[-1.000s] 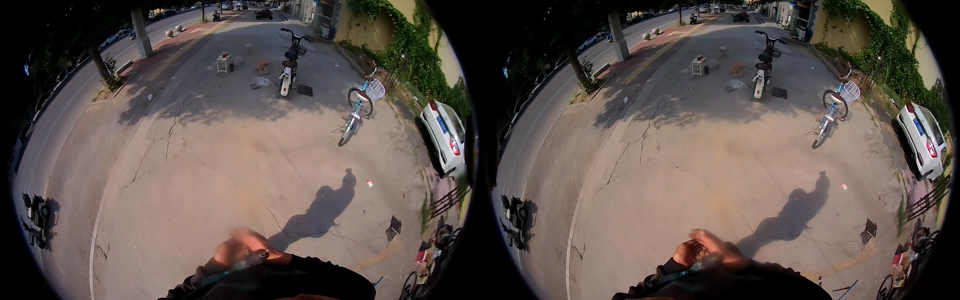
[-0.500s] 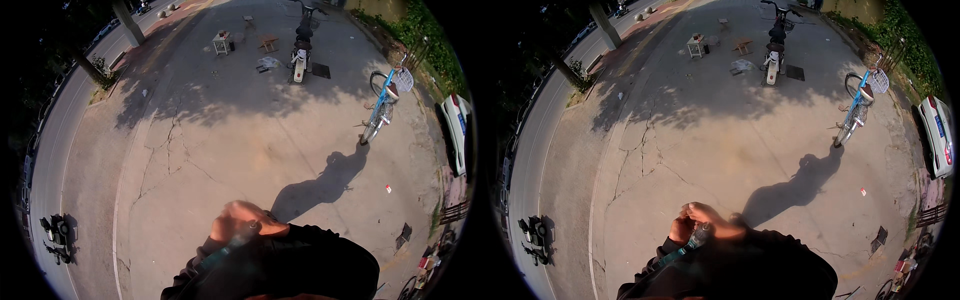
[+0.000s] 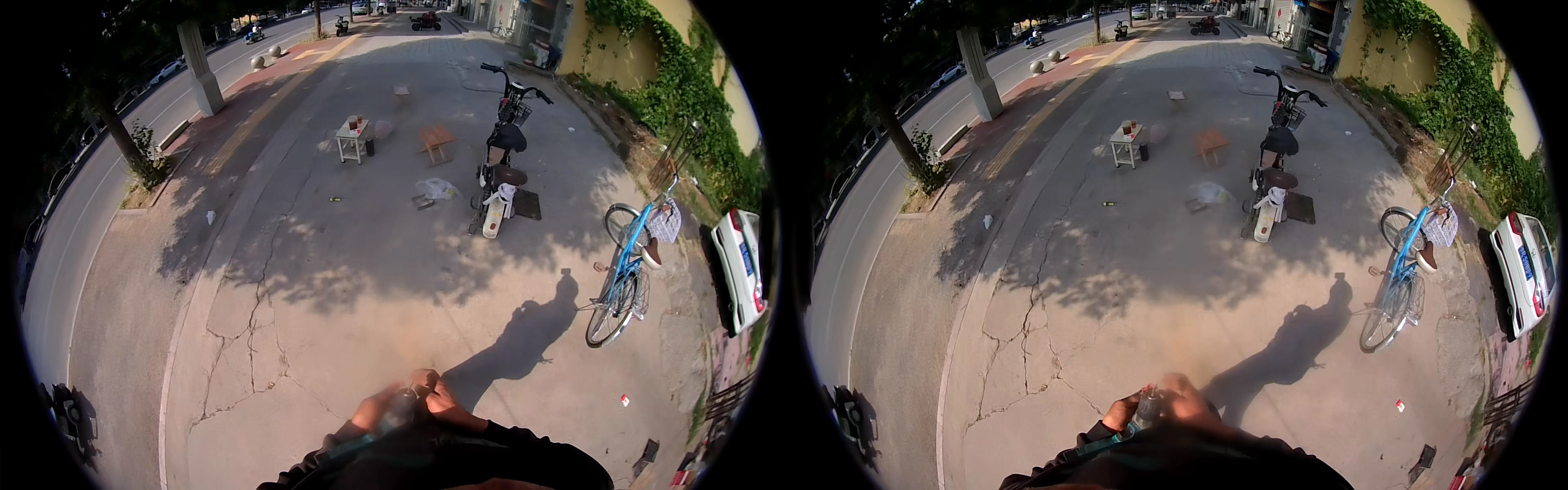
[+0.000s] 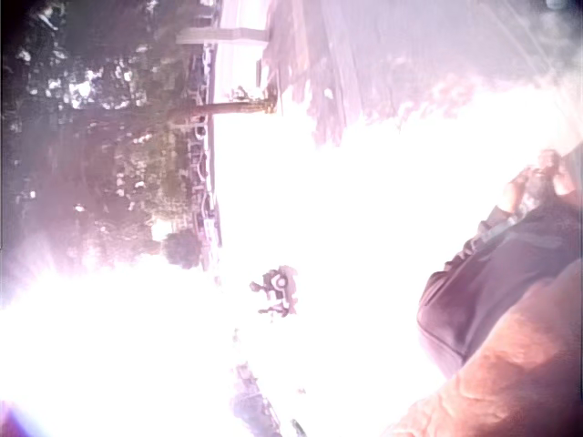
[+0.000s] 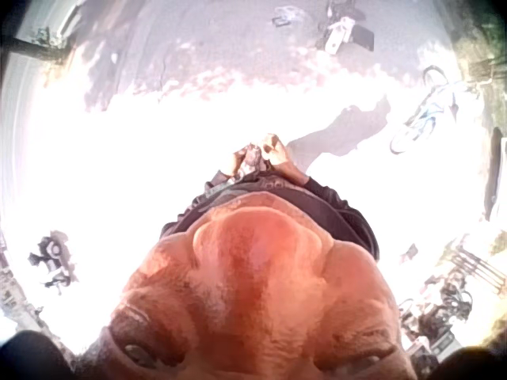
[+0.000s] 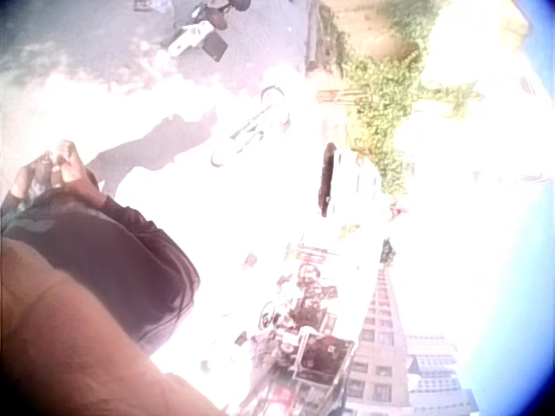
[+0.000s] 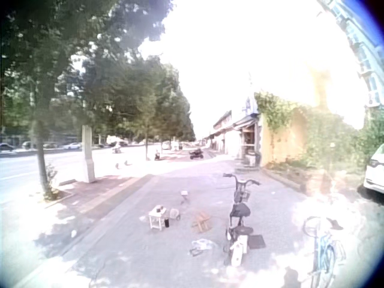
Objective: The person retrieves a power drill and a screw bit from a cluttered workbench, then walks to an electric scooter. They attach the bit to the drill and use it to tighten screws on the scooter's battery compartment.
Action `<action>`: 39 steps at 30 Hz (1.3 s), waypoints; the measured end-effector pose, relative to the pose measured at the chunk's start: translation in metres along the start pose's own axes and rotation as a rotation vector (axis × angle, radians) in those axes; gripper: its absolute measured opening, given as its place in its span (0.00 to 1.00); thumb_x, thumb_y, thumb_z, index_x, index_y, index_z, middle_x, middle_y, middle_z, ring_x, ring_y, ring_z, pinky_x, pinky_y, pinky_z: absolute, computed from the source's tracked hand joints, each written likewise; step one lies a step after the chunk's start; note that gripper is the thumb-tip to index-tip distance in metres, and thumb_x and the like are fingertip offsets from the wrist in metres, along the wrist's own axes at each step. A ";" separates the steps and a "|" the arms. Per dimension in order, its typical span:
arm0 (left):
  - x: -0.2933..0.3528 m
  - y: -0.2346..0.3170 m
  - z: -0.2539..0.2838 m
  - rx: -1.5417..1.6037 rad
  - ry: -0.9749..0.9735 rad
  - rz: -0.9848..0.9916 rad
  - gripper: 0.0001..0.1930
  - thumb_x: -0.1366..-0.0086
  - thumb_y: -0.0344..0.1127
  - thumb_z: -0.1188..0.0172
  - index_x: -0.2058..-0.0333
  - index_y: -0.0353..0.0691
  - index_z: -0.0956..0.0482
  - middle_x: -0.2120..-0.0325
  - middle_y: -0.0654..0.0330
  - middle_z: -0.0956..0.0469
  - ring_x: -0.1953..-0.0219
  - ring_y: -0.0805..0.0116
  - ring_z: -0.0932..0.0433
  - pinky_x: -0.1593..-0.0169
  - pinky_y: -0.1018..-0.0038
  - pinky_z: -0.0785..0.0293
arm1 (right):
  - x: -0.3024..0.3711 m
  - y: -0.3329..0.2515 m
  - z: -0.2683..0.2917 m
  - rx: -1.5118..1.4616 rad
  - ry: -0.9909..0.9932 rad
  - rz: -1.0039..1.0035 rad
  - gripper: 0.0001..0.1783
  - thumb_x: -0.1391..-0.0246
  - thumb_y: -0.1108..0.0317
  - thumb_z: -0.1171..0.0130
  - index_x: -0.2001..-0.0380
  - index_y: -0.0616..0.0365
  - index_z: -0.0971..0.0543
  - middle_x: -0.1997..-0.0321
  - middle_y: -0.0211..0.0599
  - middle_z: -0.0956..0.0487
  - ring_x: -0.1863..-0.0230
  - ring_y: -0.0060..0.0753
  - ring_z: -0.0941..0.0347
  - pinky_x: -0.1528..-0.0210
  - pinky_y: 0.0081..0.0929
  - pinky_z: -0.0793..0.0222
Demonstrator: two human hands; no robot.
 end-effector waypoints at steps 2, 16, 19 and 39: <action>-0.058 0.007 0.048 -0.006 0.018 -0.003 0.21 0.26 0.31 0.57 0.37 0.31 0.36 0.41 0.55 0.29 0.40 0.66 0.30 0.36 0.72 0.37 | -0.038 -0.035 0.015 -0.141 -0.181 -0.118 0.22 0.32 0.62 0.48 0.42 0.62 0.35 0.36 0.44 0.33 0.35 0.34 0.38 0.32 0.37 0.45; -0.280 0.326 0.057 -0.141 0.452 -0.271 0.27 0.32 0.53 0.54 0.46 0.36 0.28 0.56 0.47 0.21 0.56 0.54 0.20 0.50 0.64 0.21 | -0.460 -0.172 0.123 -0.308 -0.919 -0.011 0.29 0.55 0.82 0.41 0.47 0.59 0.35 0.47 0.34 0.28 0.42 0.27 0.35 0.39 0.28 0.42; -0.361 0.366 0.081 -0.153 0.489 -0.246 0.25 0.33 0.51 0.52 0.48 0.37 0.26 0.57 0.47 0.20 0.56 0.55 0.20 0.51 0.65 0.21 | -0.544 -0.181 0.155 -0.024 -0.822 -0.013 0.32 0.60 0.78 0.35 0.49 0.60 0.35 0.54 0.33 0.23 0.50 0.28 0.28 0.45 0.27 0.37; -0.941 0.755 -0.034 -0.308 -0.309 0.021 0.13 0.26 0.36 0.54 0.49 0.36 0.28 0.55 0.57 0.24 0.53 0.69 0.23 0.49 0.74 0.26 | -0.917 -0.281 0.556 0.073 0.577 0.003 0.60 0.63 0.73 0.31 0.28 0.59 0.54 0.44 0.53 0.26 0.43 0.43 0.27 0.42 0.36 0.32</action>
Point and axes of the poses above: each hand's wrist, its own x-axis away from the middle knuckle, its own z-axis out of the back of the hand, y = z × x, the point moved 3 cm from there along -x, towards the middle knuckle
